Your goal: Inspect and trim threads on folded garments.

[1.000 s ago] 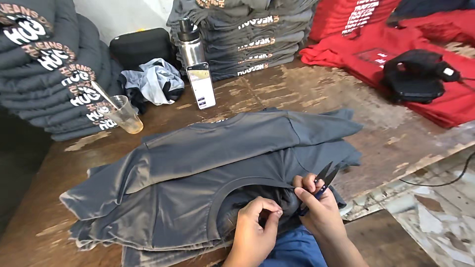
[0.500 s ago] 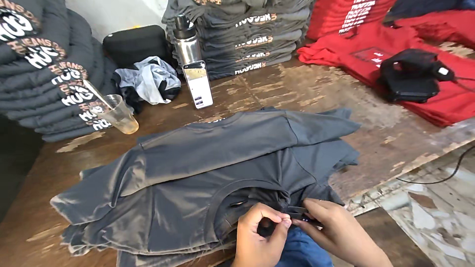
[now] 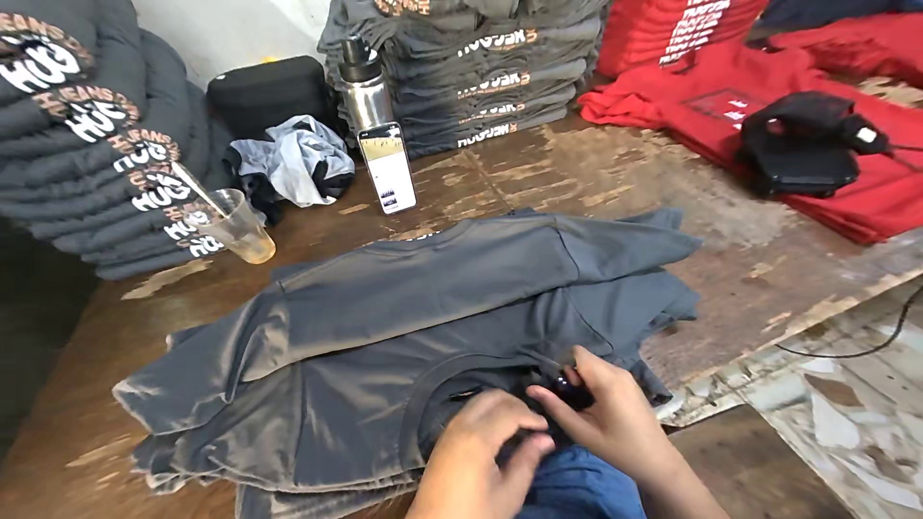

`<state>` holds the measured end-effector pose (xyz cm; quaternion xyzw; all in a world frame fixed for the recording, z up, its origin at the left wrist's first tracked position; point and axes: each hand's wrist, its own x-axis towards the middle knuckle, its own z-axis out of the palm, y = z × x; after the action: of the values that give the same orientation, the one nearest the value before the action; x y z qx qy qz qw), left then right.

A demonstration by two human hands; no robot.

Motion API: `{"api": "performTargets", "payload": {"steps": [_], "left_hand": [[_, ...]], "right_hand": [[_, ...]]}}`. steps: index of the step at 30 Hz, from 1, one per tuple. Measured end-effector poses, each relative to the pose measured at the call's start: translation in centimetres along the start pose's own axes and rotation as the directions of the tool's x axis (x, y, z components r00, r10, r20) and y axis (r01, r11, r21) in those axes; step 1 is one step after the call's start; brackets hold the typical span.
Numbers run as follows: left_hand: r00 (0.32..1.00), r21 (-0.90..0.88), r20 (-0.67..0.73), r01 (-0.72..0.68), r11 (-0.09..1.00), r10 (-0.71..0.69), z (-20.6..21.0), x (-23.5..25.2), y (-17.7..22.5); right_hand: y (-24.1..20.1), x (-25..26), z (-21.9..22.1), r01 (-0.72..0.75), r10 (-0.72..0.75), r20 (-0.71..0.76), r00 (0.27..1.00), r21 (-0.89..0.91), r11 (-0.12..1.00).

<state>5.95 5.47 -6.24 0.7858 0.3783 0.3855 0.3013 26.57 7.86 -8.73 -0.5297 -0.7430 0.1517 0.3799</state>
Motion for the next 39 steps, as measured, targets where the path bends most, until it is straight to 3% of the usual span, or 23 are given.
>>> {"api": "performTargets", "payload": {"steps": [2,5,9,14,22,25,29,33,36,39], "left_hand": [[0.986,0.158,-0.116,0.134,0.978,-0.117,1.2,0.6,-0.7],[0.977,0.16,-0.11,0.201,0.967,-0.185,2.6,1.2,-1.6],[0.981,0.012,-0.155,0.12,0.993,-0.117,3.6,1.7,-2.5],[0.941,-0.222,-0.326,0.021,0.975,-0.094,4.2,1.5,-3.1],[0.894,-0.041,-0.445,-0.071,0.997,0.045,3.9,0.6,-2.9],[0.913,-0.008,-0.406,-0.059,0.998,0.051,3.3,0.4,-3.0],[0.964,-0.104,-0.253,-0.116,0.988,0.087,1.8,0.2,-2.9],[0.983,-0.123,-0.11,-0.161,0.979,0.148,-1.0,-0.6,-1.6],[0.959,0.19,-0.282,0.022,0.982,0.033,-2.4,-1.4,-1.4],[0.897,0.512,-0.403,0.387,0.767,-0.183,-3.4,-2.4,-2.5]], "right_hand": [[1.0,0.2,2.1,0.059,-0.049,-0.071,0.996,0.151,0.987],[1.4,0.1,3.7,0.098,-0.045,-0.142,0.989,0.391,0.915],[1.3,-0.5,3.4,0.109,-0.037,-0.135,0.99,0.574,0.812],[1.5,-1.0,3.0,0.109,-0.008,-0.147,0.989,0.697,0.708],[1.5,-1.1,3.2,0.123,-0.017,-0.148,0.989,0.744,0.657],[1.5,-1.0,3.2,0.124,-0.021,-0.147,0.989,0.744,0.656],[1.4,-0.9,3.4,0.131,-0.034,-0.147,0.988,0.719,0.683],[1.3,-0.6,3.9,0.111,-0.016,-0.189,0.982,0.505,0.856],[0.5,0.0,4.3,0.096,-0.033,-0.237,0.971,0.26,0.961],[0.0,0.4,4.3,0.096,-0.074,-0.238,0.968,0.081,0.992]]}}
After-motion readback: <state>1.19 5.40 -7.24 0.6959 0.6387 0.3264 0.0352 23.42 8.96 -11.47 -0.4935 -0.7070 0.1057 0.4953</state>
